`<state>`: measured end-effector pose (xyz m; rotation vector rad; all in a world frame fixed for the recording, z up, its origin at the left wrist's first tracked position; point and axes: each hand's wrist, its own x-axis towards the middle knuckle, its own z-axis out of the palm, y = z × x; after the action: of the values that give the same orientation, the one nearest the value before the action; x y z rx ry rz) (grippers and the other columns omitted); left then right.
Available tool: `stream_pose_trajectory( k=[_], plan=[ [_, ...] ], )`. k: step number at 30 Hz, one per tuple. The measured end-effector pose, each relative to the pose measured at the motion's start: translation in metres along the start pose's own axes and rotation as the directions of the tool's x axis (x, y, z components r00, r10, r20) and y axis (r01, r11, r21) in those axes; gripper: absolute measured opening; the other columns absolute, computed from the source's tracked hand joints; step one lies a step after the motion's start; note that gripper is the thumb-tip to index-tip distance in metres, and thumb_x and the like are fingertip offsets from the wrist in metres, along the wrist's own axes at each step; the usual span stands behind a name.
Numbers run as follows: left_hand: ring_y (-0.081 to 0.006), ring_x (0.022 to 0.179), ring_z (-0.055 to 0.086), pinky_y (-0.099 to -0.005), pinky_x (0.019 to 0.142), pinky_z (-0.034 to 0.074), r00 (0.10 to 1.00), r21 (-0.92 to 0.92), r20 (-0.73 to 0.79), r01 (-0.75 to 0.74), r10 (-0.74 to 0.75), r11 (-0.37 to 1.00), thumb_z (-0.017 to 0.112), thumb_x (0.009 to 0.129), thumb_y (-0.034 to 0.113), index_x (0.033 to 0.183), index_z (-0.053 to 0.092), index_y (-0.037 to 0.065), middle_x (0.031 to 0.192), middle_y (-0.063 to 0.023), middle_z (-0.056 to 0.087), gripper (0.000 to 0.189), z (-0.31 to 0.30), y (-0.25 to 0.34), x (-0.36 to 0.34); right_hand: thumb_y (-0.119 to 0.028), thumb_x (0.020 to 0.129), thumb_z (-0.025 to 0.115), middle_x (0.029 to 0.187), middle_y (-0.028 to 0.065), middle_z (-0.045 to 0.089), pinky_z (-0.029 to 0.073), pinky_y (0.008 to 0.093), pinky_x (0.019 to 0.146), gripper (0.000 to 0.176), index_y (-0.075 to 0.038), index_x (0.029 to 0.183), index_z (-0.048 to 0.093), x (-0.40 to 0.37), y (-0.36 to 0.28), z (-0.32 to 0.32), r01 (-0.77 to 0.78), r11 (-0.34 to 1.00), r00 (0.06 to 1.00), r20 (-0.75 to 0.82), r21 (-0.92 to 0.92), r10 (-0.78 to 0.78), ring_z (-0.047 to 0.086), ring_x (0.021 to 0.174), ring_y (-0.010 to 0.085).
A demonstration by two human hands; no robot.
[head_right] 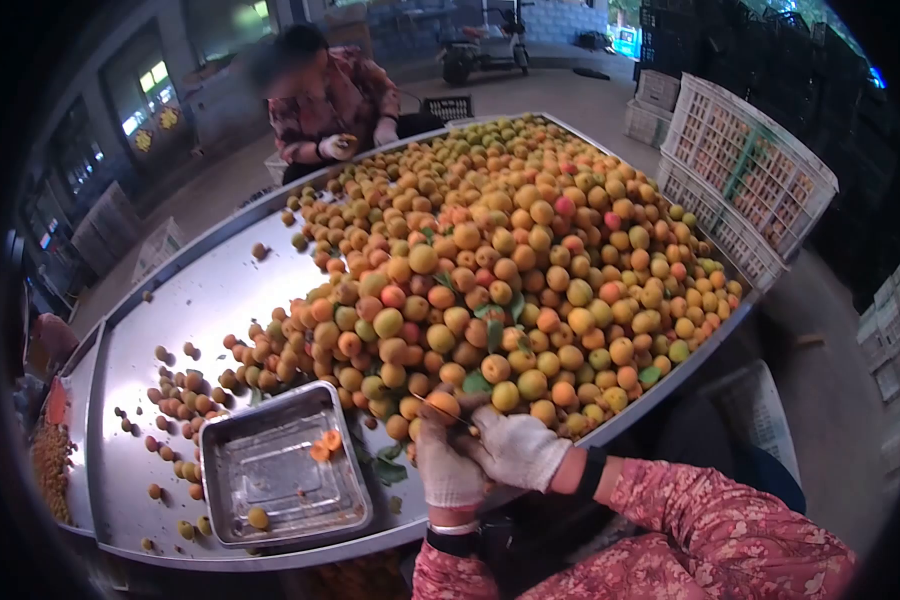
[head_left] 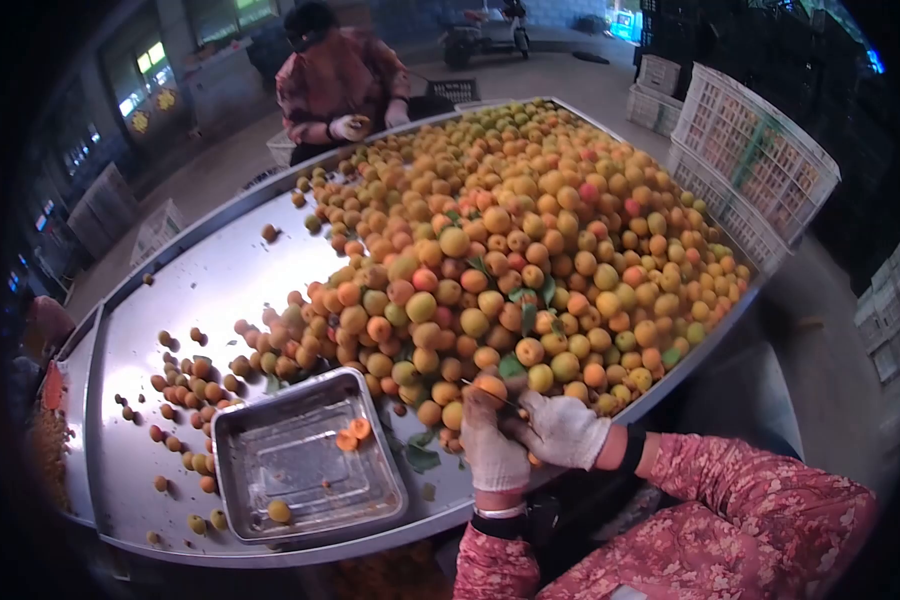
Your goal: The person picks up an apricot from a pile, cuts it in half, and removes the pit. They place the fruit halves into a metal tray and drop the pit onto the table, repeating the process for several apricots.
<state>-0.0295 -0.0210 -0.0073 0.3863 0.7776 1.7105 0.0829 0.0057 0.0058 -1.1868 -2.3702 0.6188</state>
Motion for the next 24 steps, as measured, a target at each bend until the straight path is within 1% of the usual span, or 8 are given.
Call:
stream_pose_trajectory(
  k=[4, 7, 9, 11, 14, 17, 20, 24],
  plan=[
    [-0.0194, 0.113, 0.056, -0.0326, 0.095, 0.047, 0.999, -0.074, 0.027, -0.024, 0.026, 0.997, 0.045, 0.101, 0.041, 0.135, 0.044, 0.003, 0.124, -0.0102, 0.057, 0.050, -0.001, -0.004, 0.006, -0.038, 0.093, 0.055, 0.072, 0.0197, 0.065, 0.051, 0.0486, 0.057, 0.040, -0.003, 0.111, 0.051, 0.003, -0.010, -0.010, -0.075, 0.995, 0.996, 0.047, 0.068, 0.071, 0.065, 0.067, 0.0395],
    [-0.0201, 0.104, 0.058, -0.0325, 0.091, 0.048, 0.996, -0.003, -0.045, -0.073, 0.073, 0.997, 0.049, 0.098, 0.046, 0.135, 0.046, 0.005, 0.115, -0.0092, 0.061, 0.056, 0.004, 0.002, 0.002, -0.039, 0.092, 0.055, 0.074, 0.0189, 0.066, 0.051, 0.0484, 0.057, 0.041, -0.003, 0.112, 0.051, 0.003, -0.013, -0.007, -0.091, 0.994, 0.993, 0.081, 0.053, 0.087, 0.065, 0.067, 0.0393],
    [-0.0208, 0.102, 0.060, -0.0329, 0.090, 0.048, 0.988, -0.011, -0.094, -0.121, 0.120, 0.993, 0.049, 0.097, 0.048, 0.133, 0.047, 0.005, 0.112, -0.0099, 0.061, 0.056, 0.005, 0.001, 0.002, -0.030, 0.091, 0.059, 0.072, 0.0201, 0.064, 0.052, 0.0448, 0.056, 0.049, 0.001, 0.126, 0.046, 0.002, -0.006, 0.002, -0.072, 0.997, 0.993, 0.098, 0.007, 0.071, 0.065, 0.065, 0.0381],
    [-0.0219, 0.101, 0.060, -0.0343, 0.090, 0.048, 0.994, -0.266, -0.065, 0.071, -0.091, 0.961, 0.048, 0.097, 0.050, 0.130, 0.048, 0.004, 0.111, -0.0111, 0.061, 0.057, 0.001, 0.005, 0.003, -0.031, 0.091, 0.059, 0.072, 0.0188, 0.064, 0.052, 0.0448, 0.056, 0.049, 0.001, 0.126, 0.046, 0.003, -0.003, 0.005, -0.040, 0.998, 0.994, 0.100, -0.039, 0.044, 0.065, 0.065, 0.0377],
    [-0.0233, 0.103, 0.059, -0.0362, 0.092, 0.048, 0.988, -0.289, -0.039, 0.132, -0.149, 0.948, 0.046, 0.097, 0.053, 0.128, 0.049, 0.003, 0.113, -0.0120, 0.061, 0.059, -0.004, 0.000, 0.005, -0.032, 0.090, 0.060, 0.073, 0.0184, 0.065, 0.053, 0.0444, 0.056, 0.046, -0.002, 0.124, 0.049, 0.000, 0.000, 0.004, -0.044, 0.995, 0.996, 0.079, -0.088, 0.051, 0.065, 0.065, 0.0376],
    [-0.0250, 0.105, 0.058, -0.0383, 0.094, 0.047, 0.991, -0.214, -0.067, 0.103, -0.120, 0.971, 0.044, 0.097, 0.054, 0.127, 0.050, 0.003, 0.117, -0.0125, 0.060, 0.059, -0.004, -0.003, 0.007, -0.032, 0.090, 0.061, 0.076, 0.0183, 0.066, 0.053, 0.0438, 0.056, 0.044, -0.004, 0.122, 0.052, 0.003, -0.014, -0.013, -0.125, 0.991, 0.984, 0.125, -0.053, 0.130, 0.065, 0.066, 0.0376],
    [-0.0239, 0.101, 0.059, -0.0382, 0.090, 0.048, 0.999, -0.169, -0.018, 0.032, -0.036, 0.985, 0.039, 0.100, 0.050, 0.135, 0.043, 0.004, 0.110, -0.0127, 0.060, 0.057, 0.002, 0.000, 0.006, -0.032, 0.090, 0.061, 0.082, 0.0197, 0.066, 0.054, 0.0430, 0.058, 0.044, -0.003, 0.122, 0.052, 0.002, -0.002, -0.010, -0.058, 0.986, 0.985, 0.153, -0.158, 0.082, 0.066, 0.069, 0.0370],
    [-0.0244, 0.097, 0.059, -0.0383, 0.088, 0.049, 0.991, -0.289, 0.005, 0.130, -0.134, 0.948, 0.039, 0.101, 0.048, 0.135, 0.042, 0.004, 0.107, -0.0135, 0.060, 0.055, -0.003, 0.002, 0.006, -0.032, 0.091, 0.060, 0.088, 0.0209, 0.066, 0.054, 0.0428, 0.061, 0.046, 0.000, 0.123, 0.051, 0.002, 0.006, -0.008, -0.074, 0.994, 0.980, 0.178, -0.084, 0.088, 0.067, 0.073, 0.0366]
  ],
)
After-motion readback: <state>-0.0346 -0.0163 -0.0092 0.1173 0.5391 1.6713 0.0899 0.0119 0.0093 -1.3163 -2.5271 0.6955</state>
